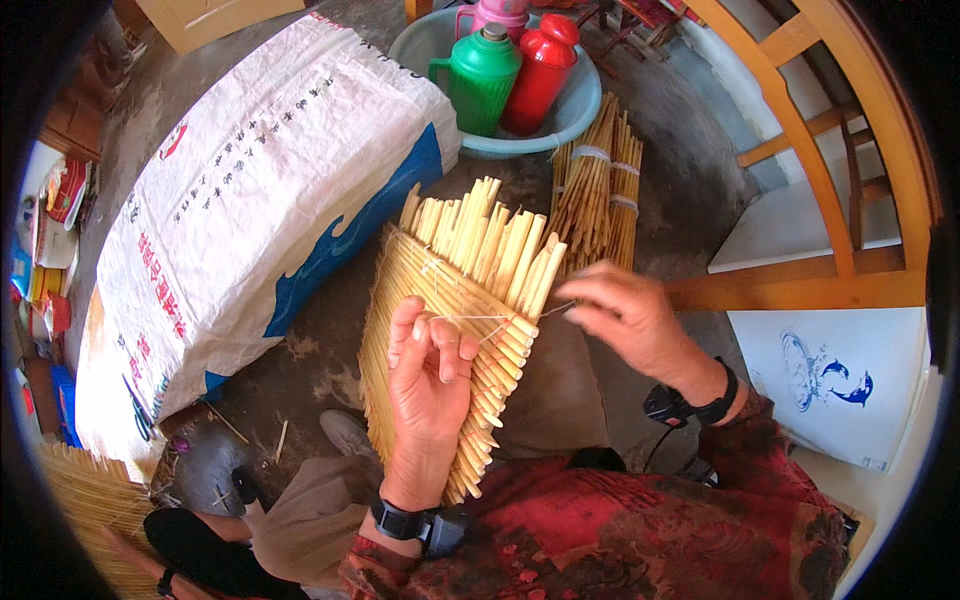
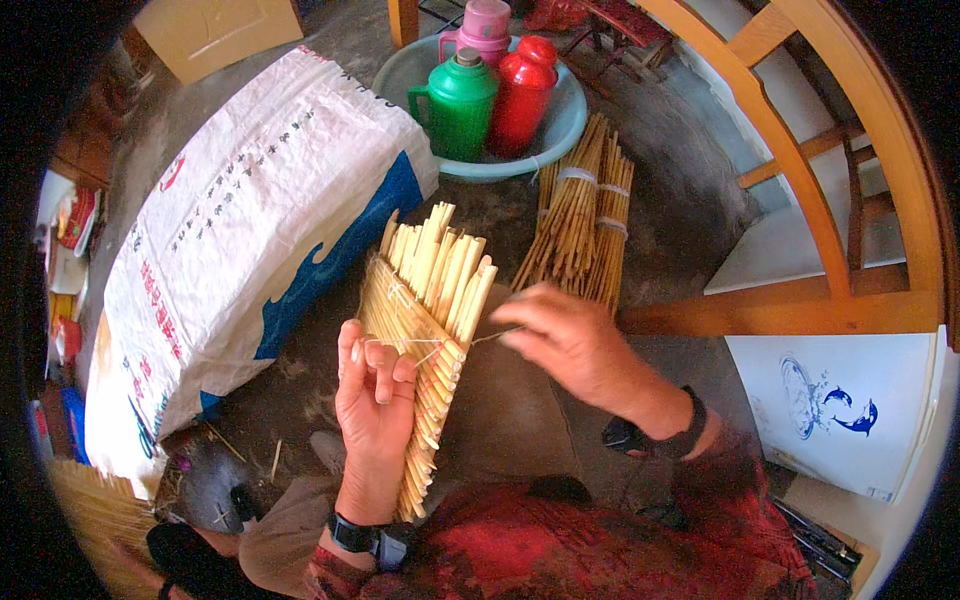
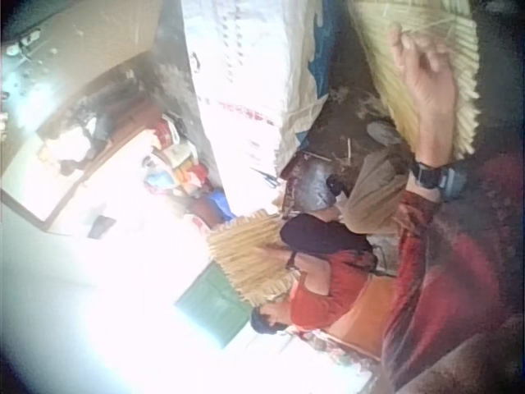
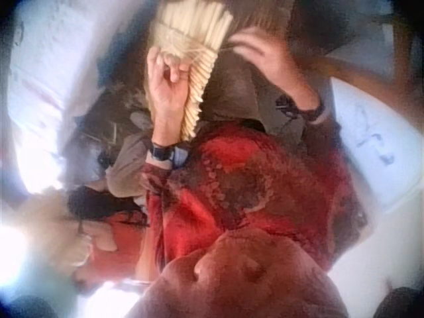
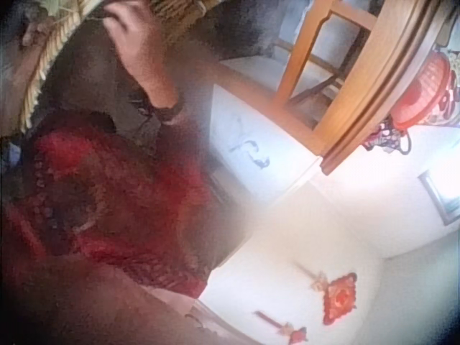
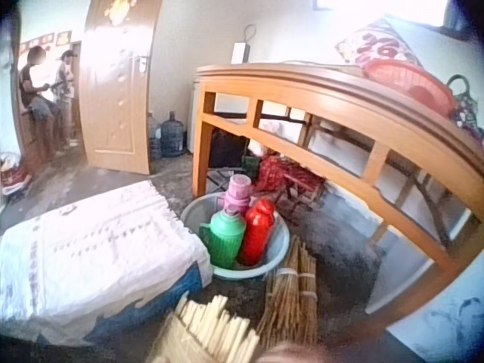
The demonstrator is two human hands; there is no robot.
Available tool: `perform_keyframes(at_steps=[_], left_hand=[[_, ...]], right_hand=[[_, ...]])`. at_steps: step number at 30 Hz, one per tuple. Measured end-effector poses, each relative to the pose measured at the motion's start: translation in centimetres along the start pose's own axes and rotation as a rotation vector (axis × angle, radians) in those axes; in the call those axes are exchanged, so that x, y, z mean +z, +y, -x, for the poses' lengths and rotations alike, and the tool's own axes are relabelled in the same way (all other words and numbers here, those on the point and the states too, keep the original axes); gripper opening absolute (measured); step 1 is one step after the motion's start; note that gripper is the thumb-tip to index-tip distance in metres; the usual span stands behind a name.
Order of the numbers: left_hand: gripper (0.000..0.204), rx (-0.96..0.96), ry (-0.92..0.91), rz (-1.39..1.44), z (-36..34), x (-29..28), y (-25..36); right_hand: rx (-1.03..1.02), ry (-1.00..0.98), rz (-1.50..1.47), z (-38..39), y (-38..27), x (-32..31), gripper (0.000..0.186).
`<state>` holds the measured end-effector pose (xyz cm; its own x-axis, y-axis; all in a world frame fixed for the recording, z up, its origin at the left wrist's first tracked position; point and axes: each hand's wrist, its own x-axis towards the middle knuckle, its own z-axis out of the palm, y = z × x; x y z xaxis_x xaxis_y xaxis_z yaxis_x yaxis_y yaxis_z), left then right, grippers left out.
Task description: The person weaves together bamboo sticks using white thread to create a mat, looping the thread around each stick by hand and pulling it tight.
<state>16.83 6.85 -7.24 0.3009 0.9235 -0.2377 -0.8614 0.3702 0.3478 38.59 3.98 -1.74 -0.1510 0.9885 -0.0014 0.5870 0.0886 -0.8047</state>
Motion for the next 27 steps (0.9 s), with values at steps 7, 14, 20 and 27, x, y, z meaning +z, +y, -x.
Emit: perform_keyframes(at_steps=[7,14,20,27], left_hand=[[0.020,0.038,-0.026,0.028,0.1,-0.1,0.0],[0.026,-0.010,0.018,-0.002,0.5,-0.4,-0.1],[0.030,-0.039,-0.017,-0.022,0.1,-0.6,-0.2],[0.038,0.003,0.015,-0.025,0.0,0.0,-0.2]], right_hand=[[0.346,-0.183,-0.398,-1.4,-1.2,2.3,0.020],[0.149,-0.073,-0.270,0.3,1.6,1.0,0.007],[0.389,0.022,-0.247,3.2,6.5,-1.1,0.010],[0.485,0.073,-0.221,8.0,9.1,-5.5,0.014]])
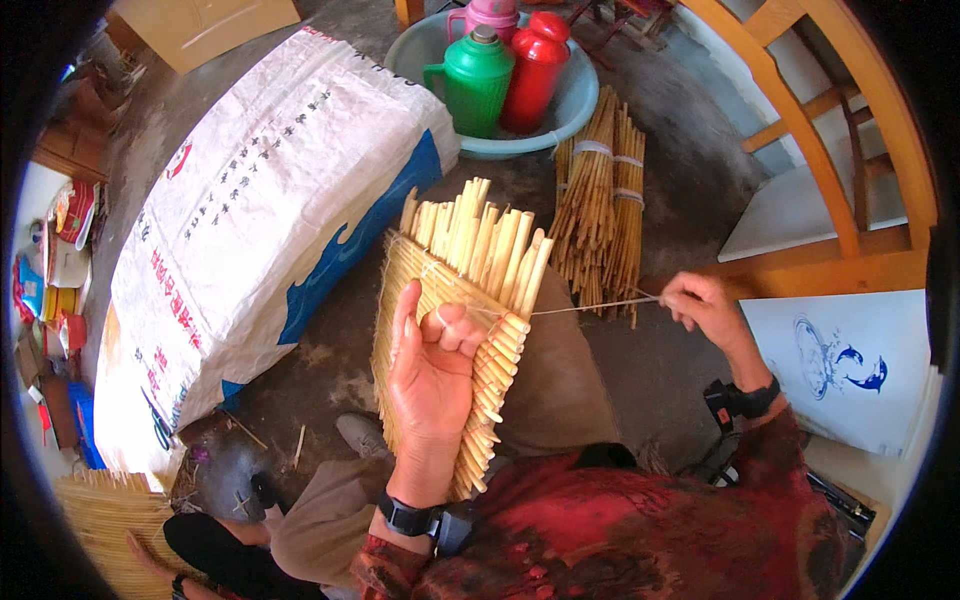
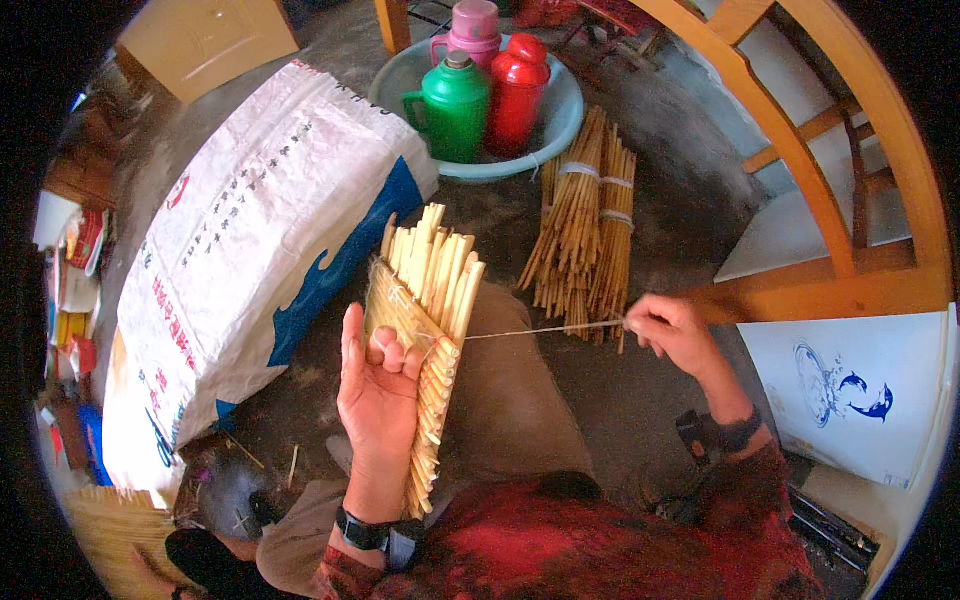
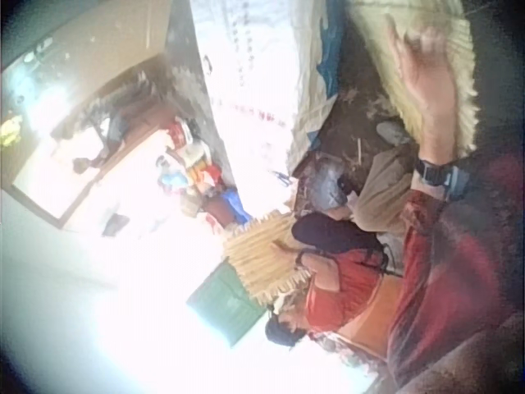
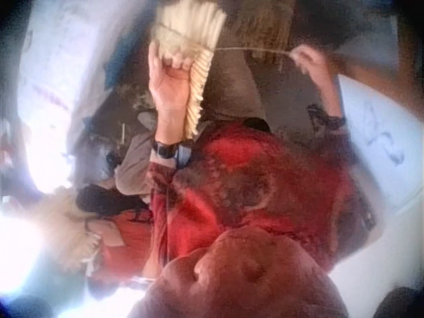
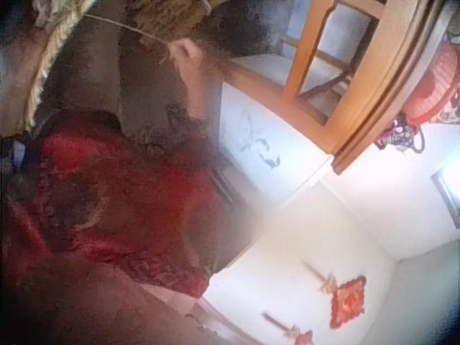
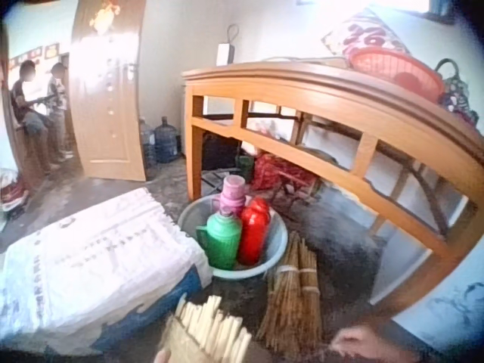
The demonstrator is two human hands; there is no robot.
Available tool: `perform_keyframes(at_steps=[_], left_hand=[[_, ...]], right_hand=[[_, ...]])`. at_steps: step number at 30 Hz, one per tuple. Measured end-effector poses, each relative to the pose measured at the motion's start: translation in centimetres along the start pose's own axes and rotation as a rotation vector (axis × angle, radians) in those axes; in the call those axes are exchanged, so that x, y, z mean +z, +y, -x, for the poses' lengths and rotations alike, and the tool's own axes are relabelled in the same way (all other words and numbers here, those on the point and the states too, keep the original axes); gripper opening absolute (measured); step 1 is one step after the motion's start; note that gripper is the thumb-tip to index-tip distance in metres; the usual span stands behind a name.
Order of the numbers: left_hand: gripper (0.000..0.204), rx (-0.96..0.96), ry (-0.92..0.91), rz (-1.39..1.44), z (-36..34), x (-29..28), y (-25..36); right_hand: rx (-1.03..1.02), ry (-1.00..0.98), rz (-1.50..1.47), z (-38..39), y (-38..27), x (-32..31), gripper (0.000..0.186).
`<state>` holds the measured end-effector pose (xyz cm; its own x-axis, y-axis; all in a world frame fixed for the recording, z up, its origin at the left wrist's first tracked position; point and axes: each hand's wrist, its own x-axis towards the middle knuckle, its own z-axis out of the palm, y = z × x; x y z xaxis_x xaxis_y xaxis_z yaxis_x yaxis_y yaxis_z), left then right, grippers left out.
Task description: The person weaves together bamboo sticks using white thread to create a mat, looping the thread around each stick by hand and pulling it tight.
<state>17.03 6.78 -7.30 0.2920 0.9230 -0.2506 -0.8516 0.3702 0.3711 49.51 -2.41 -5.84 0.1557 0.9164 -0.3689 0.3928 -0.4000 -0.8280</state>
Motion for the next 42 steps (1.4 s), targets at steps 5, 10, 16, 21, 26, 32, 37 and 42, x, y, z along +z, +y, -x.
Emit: perform_keyframes(at_steps=[5,10,16,21,26,32,37,42], left_hand=[[0.052,0.003,-0.134,-0.049,-0.2,0.2,0.1],[0.053,0.011,-0.075,-0.085,-0.3,0.3,0.2],[0.049,0.045,-0.055,-0.085,-0.3,0.3,0.1],[0.042,0.087,-0.016,-0.078,-0.1,-0.3,0.2],[0.039,0.106,-0.049,-0.041,0.1,0.3,0.2],[0.039,0.104,-0.056,-0.016,0.1,-0.2,0.5],[0.040,0.116,-0.034,0.025,-0.4,-0.1,0.6],[0.038,0.078,-0.040,-0.042,-0.7,0.2,0.4]], right_hand=[[0.220,-0.290,0.009,1.9,1.3,-0.9,0.016],[0.375,-0.450,0.274,1.8,1.9,-0.6,0.013],[-0.180,-0.227,0.770,1.0,2.4,1.0,0.017],[-0.294,-0.087,0.229,-1.7,-5.9,5.3,0.018],[-0.596,-0.051,0.161,-3.7,-8.5,9.7,0.024],[-0.436,-0.166,-0.208,-4.3,-9.9,12.1,0.018],[-0.294,-0.289,-0.103,-4.4,-10.5,11.8,0.013],[-0.400,-0.195,-0.115,-5.0,-8.8,11.3,0.011]])
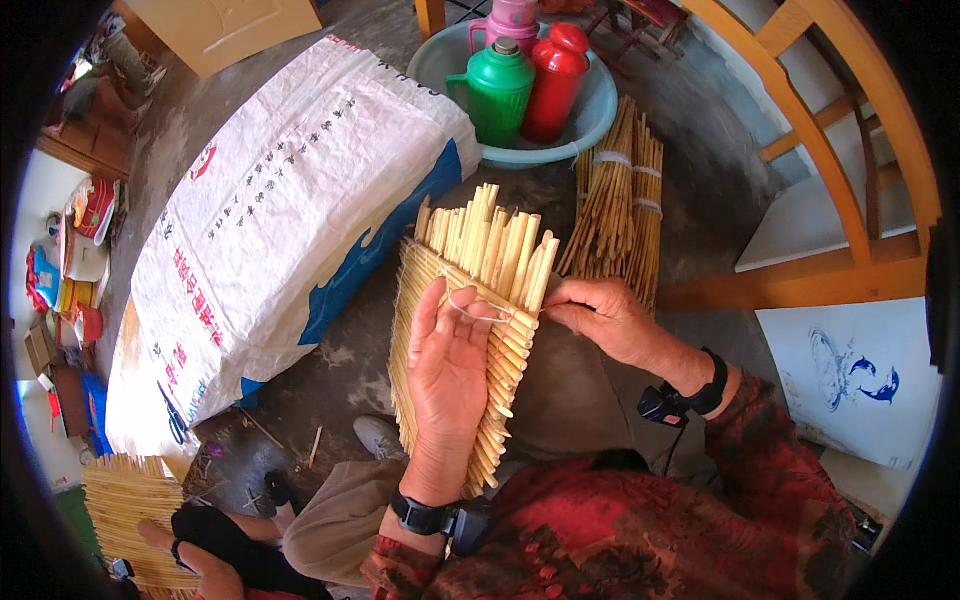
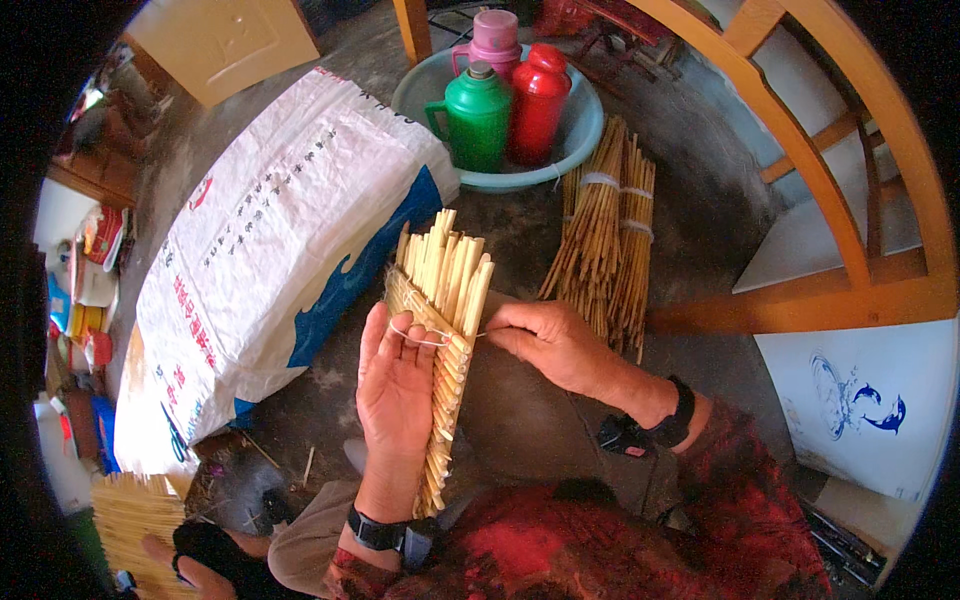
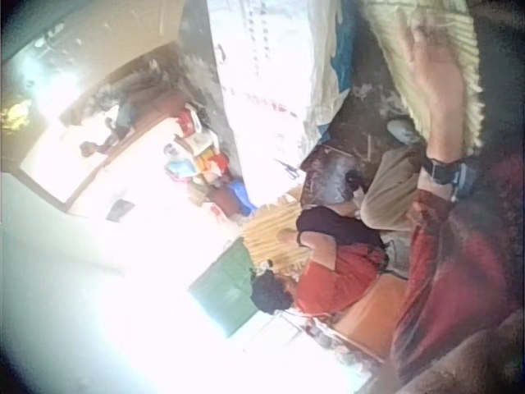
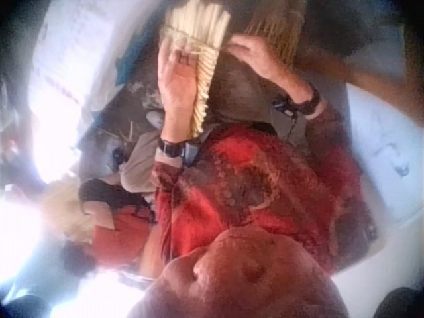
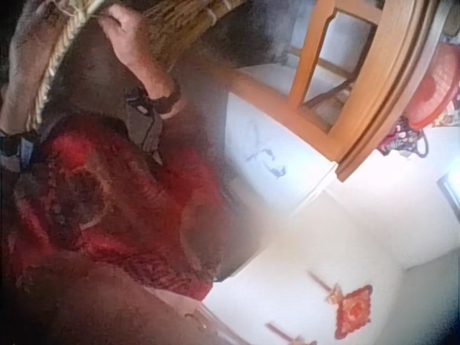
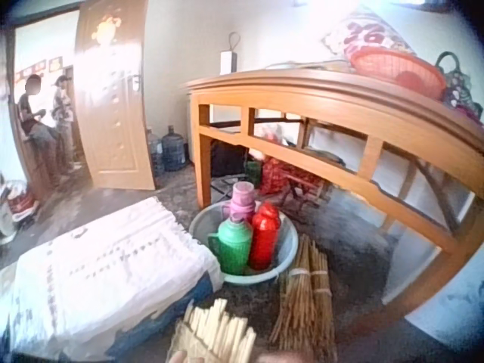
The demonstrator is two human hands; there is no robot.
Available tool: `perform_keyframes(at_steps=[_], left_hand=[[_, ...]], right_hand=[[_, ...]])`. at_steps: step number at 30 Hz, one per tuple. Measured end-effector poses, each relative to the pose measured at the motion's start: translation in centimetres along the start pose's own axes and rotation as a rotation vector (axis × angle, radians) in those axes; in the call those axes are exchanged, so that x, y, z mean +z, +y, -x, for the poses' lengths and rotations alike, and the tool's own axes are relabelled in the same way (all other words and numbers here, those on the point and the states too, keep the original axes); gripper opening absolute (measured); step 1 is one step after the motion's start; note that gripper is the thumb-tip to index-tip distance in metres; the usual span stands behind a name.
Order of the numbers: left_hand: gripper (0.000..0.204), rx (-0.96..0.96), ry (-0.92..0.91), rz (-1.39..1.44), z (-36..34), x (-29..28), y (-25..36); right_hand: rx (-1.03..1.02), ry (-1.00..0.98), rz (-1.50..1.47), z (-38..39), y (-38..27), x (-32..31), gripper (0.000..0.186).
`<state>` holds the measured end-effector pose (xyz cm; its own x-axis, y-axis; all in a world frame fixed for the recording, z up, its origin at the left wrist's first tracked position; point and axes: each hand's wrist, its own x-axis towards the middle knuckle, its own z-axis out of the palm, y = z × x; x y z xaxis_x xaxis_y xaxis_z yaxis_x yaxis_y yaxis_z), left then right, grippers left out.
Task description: The person weaves together bamboo sticks using white thread to create a mat, looping the thread around each stick by hand and pulling it tight.
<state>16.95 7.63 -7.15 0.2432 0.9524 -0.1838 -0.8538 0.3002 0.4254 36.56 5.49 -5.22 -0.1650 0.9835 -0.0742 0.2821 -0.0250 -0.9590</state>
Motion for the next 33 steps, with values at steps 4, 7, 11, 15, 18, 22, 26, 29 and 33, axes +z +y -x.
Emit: perform_keyframes(at_steps=[4,7,11,15,18,22,26,29,33], left_hand=[[0.034,-0.035,-0.024,-0.153,-0.2,0.3,0.0],[0.032,-0.025,-0.021,-0.233,-0.2,0.5,-0.3],[0.026,-0.069,0.048,-0.367,-0.7,1.0,-0.1],[0.021,-0.094,0.050,-0.530,-0.9,1.0,0.2],[0.021,-0.088,0.036,-0.584,-1.0,1.0,0.2],[0.020,-0.085,0.040,-0.603,-0.8,1.4,0.2],[0.021,-0.072,0.025,-0.587,-0.7,1.3,0.0],[0.025,-0.097,0.010,-0.669,-0.1,1.4,0.4],[0.050,-0.001,-0.067,-1.083,1.0,2.5,1.0]], right_hand=[[0.197,0.016,-0.031,0.8,0.1,-2.0,0.011],[0.216,-0.001,-0.016,1.6,0.2,-2.3,0.011],[0.257,0.074,-0.130,2.2,1.3,-2.4,0.012],[0.263,0.124,-0.204,2.8,2.2,-4.1,0.015],[0.283,0.159,-0.245,3.4,2.9,-4.2,0.015],[0.336,0.282,-0.342,4.4,3.6,-5.2,0.015],[0.277,0.395,-0.373,4.3,4.3,-5.9,0.015],[0.224,0.377,-0.557,3.2,3.8,-4.9,0.014],[0.089,0.471,-1.035,1.0,2.0,-2.4,0.015]])
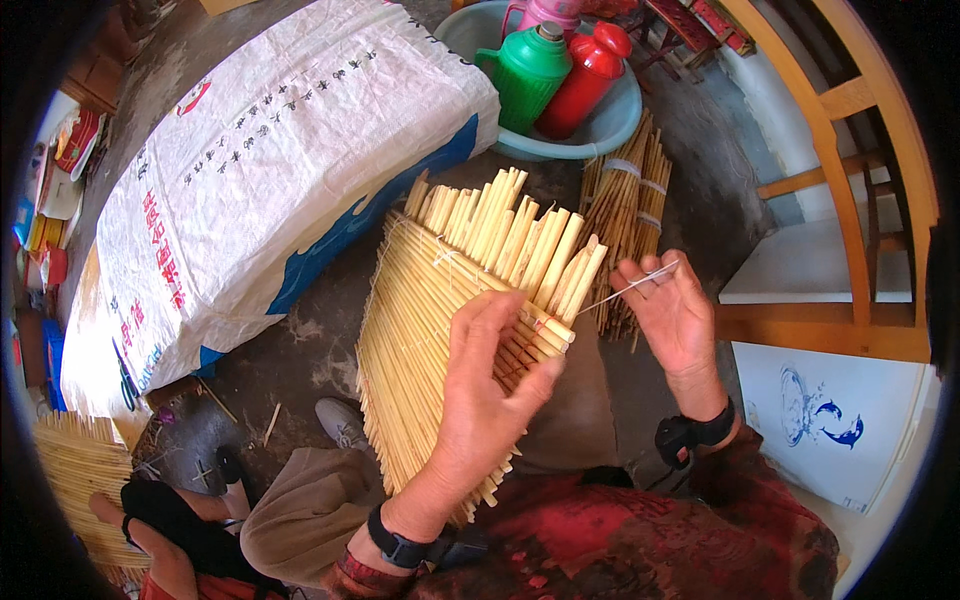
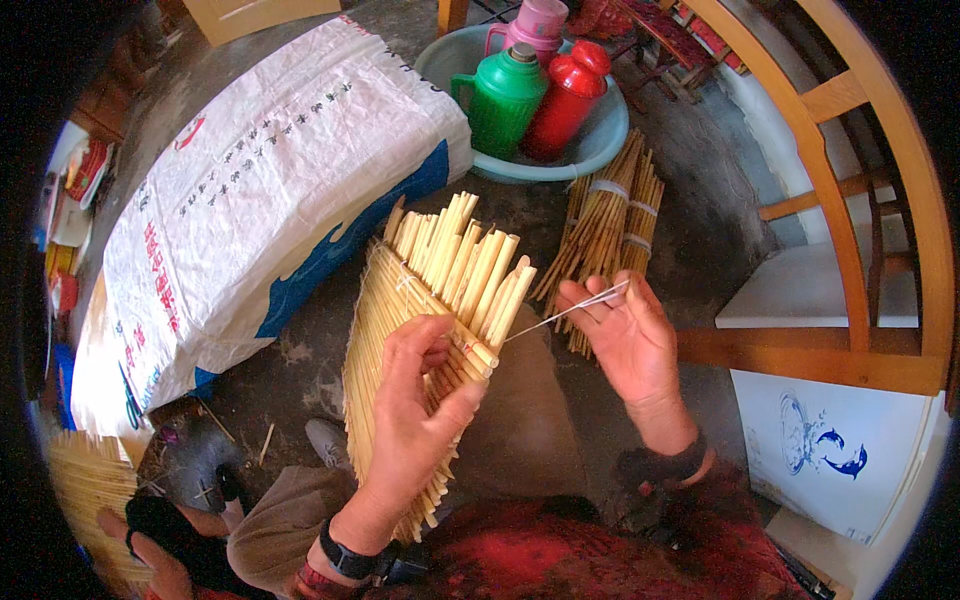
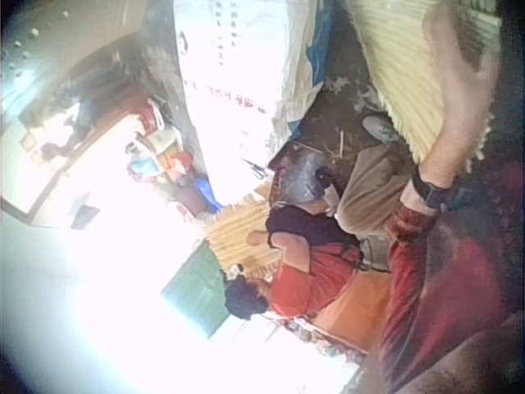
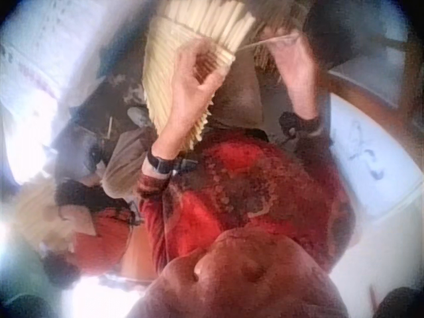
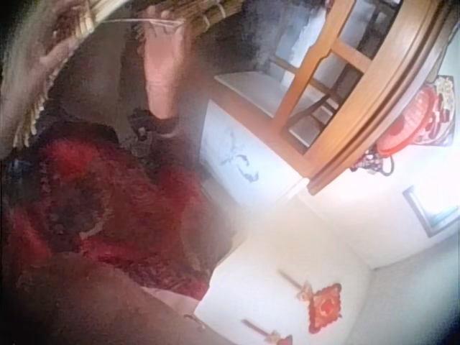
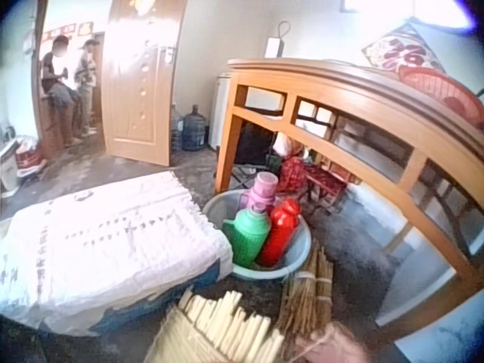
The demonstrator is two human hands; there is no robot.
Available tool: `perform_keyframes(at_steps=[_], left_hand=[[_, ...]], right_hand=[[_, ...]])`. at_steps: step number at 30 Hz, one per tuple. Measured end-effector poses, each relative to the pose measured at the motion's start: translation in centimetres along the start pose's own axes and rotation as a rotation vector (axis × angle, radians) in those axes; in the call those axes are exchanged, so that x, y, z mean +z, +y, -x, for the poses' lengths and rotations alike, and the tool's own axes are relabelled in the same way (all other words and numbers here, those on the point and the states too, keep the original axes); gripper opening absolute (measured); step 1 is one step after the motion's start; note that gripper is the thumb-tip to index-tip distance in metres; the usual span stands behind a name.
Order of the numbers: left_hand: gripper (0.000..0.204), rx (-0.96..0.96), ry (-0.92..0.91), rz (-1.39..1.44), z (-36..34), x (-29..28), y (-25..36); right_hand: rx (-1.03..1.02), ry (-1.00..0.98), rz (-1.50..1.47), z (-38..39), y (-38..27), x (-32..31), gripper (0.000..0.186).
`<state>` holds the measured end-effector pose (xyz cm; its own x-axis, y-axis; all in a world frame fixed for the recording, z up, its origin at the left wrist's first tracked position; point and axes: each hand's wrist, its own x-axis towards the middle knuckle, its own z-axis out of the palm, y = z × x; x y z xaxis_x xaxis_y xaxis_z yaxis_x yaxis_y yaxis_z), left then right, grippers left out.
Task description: The person weaves together bamboo sticks using white thread to create a mat, looping the thread around each stick by hand and pulling it tight.
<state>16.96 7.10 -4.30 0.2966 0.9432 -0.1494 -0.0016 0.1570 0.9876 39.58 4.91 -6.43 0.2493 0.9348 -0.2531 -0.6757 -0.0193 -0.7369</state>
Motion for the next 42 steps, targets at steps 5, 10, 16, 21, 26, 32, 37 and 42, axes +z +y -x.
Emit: perform_keyframes(at_steps=[5,10,16,21,26,32,37,42], left_hand=[[0.086,0.215,-0.091,-0.693,1.1,0.8,2.2],[0.070,0.188,-0.027,-0.912,0.4,1.5,1.5],[0.044,0.162,-0.074,-1.265,0.4,1.8,2.1],[0.043,0.164,-0.101,-1.191,0.2,1.4,2.3],[0.041,0.187,-0.111,-1.205,0.2,1.1,2.4],[0.040,0.257,-0.137,-1.221,3.4,-0.6,4.0],[0.033,0.370,-0.167,-1.358,7.6,-1.9,4.2],[0.023,0.567,-0.108,-1.403,12.6,-3.1,1.9]], right_hand=[[0.134,-0.357,-0.446,0.2,0.5,3.1,0.015],[-0.062,-0.316,0.144,2.7,0.0,5.1,0.019],[0.014,-0.303,0.176,3.4,-0.8,4.4,0.018],[0.047,-0.366,0.214,2.8,-1.7,3.9,0.018],[-0.020,-0.350,0.168,1.1,-1.4,3.2,0.016],[0.081,-0.332,0.405,2.0,-1.0,2.5,0.017],[0.643,-0.524,0.758,5.9,-0.2,3.3,0.020],[0.598,-0.716,0.801,8.6,2.2,2.5,0.023]])
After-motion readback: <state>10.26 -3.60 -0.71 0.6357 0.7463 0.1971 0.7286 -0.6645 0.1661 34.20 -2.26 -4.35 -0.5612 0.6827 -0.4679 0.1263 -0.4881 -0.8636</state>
